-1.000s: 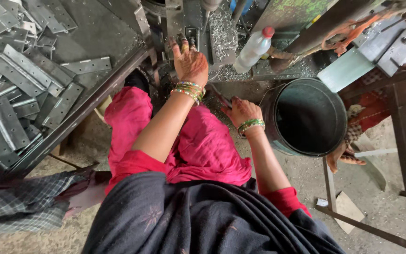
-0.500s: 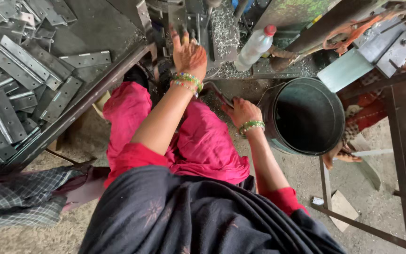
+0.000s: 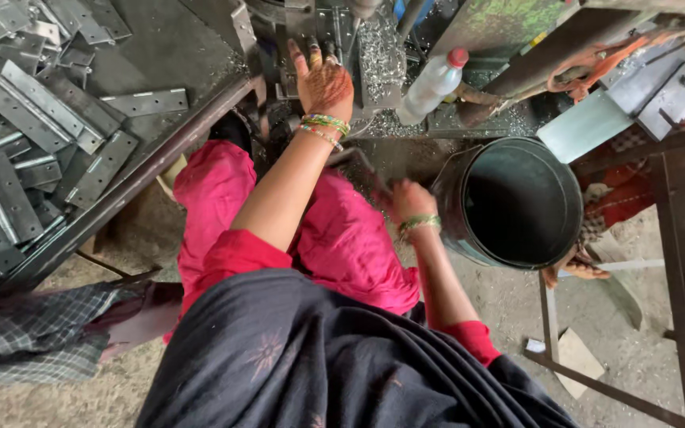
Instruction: The person sits on the floor and operates a drill press to process metal brackets. They pick up brackets from a tray, position them under the drill, and use a lever to activate the machine, repeating this process continuously.
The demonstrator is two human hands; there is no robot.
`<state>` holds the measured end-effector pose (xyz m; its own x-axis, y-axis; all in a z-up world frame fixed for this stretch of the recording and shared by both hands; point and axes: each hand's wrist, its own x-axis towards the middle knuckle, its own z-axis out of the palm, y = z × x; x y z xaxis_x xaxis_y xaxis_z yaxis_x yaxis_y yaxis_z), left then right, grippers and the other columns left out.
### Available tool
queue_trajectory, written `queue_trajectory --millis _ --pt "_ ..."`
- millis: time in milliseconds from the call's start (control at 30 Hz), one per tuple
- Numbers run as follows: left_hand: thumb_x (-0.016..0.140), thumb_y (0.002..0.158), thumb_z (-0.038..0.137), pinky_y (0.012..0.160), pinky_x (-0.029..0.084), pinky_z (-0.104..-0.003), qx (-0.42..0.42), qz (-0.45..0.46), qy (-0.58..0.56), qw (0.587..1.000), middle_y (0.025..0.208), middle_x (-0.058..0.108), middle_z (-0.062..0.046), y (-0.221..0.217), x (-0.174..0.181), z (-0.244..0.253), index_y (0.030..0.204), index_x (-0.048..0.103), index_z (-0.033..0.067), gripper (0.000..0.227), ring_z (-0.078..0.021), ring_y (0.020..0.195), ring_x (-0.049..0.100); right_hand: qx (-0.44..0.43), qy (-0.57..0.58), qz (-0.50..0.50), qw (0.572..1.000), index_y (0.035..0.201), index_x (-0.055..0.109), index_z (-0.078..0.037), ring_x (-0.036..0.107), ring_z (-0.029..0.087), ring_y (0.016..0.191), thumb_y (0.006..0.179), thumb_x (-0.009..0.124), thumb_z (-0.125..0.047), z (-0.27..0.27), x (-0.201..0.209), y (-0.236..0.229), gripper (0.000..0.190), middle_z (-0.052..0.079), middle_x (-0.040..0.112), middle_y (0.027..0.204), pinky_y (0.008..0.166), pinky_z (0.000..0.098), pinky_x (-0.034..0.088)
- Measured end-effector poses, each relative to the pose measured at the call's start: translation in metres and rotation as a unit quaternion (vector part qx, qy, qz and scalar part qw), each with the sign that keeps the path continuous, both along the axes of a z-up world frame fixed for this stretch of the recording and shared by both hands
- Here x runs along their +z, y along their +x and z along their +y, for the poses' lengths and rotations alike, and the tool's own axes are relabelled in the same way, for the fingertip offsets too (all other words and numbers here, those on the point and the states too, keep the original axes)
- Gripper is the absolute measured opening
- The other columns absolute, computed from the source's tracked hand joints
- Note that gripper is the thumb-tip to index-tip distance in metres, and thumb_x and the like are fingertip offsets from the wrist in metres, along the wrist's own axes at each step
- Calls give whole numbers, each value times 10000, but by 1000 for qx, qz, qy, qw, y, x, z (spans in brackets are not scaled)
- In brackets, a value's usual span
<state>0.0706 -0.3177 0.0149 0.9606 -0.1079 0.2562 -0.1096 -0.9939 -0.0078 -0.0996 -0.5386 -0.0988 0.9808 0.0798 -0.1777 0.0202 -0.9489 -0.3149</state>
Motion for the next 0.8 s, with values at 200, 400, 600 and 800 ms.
queue_trajectory --millis 200,400,600,800 --pt "496 990 256 1195 37 -677 -7 -134 -14 991 1383 647 -111 -3 -24 13 1199 766 76 385 -313 1441 427 -11 38 -6 999 1116 685 -93 706 433 907 934 635 -590 10 -36 -3 532 226 728 956 745 532 560" --pt "471 1002 333 1184 37 -625 55 -47 76 994 1528 545 -62 45 6 15 1111 782 150 377 -303 1519 306 -23 -91 34 995 1057 701 -145 722 410 863 913 602 -662 15 48 3 545 190 741 917 743 539 574" --pt "495 1055 271 1208 62 -651 31 -5 15 999 1479 602 -122 35 -18 23 1283 744 111 373 -333 1495 358 -56 -32 1 998 1098 678 -136 706 436 850 935 590 -654 33 46 -14 550 205 742 896 721 566 551" --pt "499 934 257 1149 84 -673 28 -64 55 996 1425 610 -102 39 -4 20 1220 736 113 398 -325 1415 392 -23 -53 17 998 1090 684 -118 707 433 909 917 618 -612 21 52 3 528 194 742 978 754 571 547"
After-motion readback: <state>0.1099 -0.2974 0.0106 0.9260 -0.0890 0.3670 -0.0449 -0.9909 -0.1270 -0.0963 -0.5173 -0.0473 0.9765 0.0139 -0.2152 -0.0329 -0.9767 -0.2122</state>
